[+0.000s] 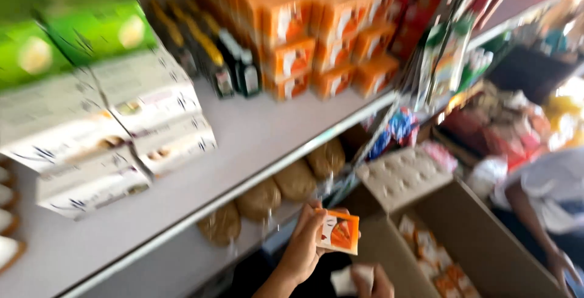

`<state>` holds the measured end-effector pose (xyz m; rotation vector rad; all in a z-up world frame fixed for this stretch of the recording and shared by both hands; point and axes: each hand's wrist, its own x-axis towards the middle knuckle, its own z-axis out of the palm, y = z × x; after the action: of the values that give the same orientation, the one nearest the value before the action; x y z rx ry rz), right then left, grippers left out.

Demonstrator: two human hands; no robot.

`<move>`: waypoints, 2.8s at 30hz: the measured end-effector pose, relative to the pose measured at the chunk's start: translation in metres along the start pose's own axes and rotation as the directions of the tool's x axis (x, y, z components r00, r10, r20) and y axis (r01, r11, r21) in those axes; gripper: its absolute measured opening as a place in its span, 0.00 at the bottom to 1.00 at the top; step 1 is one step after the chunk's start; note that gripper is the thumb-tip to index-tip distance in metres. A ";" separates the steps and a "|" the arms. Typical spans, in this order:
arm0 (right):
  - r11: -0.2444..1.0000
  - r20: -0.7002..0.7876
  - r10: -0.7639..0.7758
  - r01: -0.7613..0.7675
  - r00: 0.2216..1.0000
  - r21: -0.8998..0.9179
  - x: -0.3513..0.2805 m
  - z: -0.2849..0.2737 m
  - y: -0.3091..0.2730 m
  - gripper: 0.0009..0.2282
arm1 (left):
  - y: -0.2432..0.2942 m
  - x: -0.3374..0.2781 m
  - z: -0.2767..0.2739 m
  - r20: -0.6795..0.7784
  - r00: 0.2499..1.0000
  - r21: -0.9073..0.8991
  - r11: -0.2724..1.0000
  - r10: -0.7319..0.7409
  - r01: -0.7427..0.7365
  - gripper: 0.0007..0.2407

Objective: The person wipes soap boxes with a cloth and places them into a cardboard box while sitting in a grocery store aisle.

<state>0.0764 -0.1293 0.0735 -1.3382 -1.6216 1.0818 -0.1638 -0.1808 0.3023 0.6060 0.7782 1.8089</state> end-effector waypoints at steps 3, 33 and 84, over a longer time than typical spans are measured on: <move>0.998 -0.058 0.068 -0.068 0.996 0.012 -0.010 -0.014 -0.113 0.06 | -0.073 -0.035 -0.036 -0.051 0.914 -0.474 0.815 -0.403 0.333 0.05; 0.672 0.406 -0.522 0.655 0.750 -0.346 -0.044 0.014 -0.199 0.40 | -0.096 -0.023 -0.021 0.035 0.902 -0.391 0.825 -0.430 0.408 0.23; 0.988 -0.082 0.024 -0.011 0.996 0.156 -0.023 -0.008 -0.192 0.15 | -0.081 -0.031 0.003 -0.290 0.911 0.164 0.923 -0.292 0.348 0.11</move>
<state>0.0219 -0.1685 0.2547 -1.2795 -1.4365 1.1234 -0.1016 -0.1881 0.2428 0.3494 1.1911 1.5247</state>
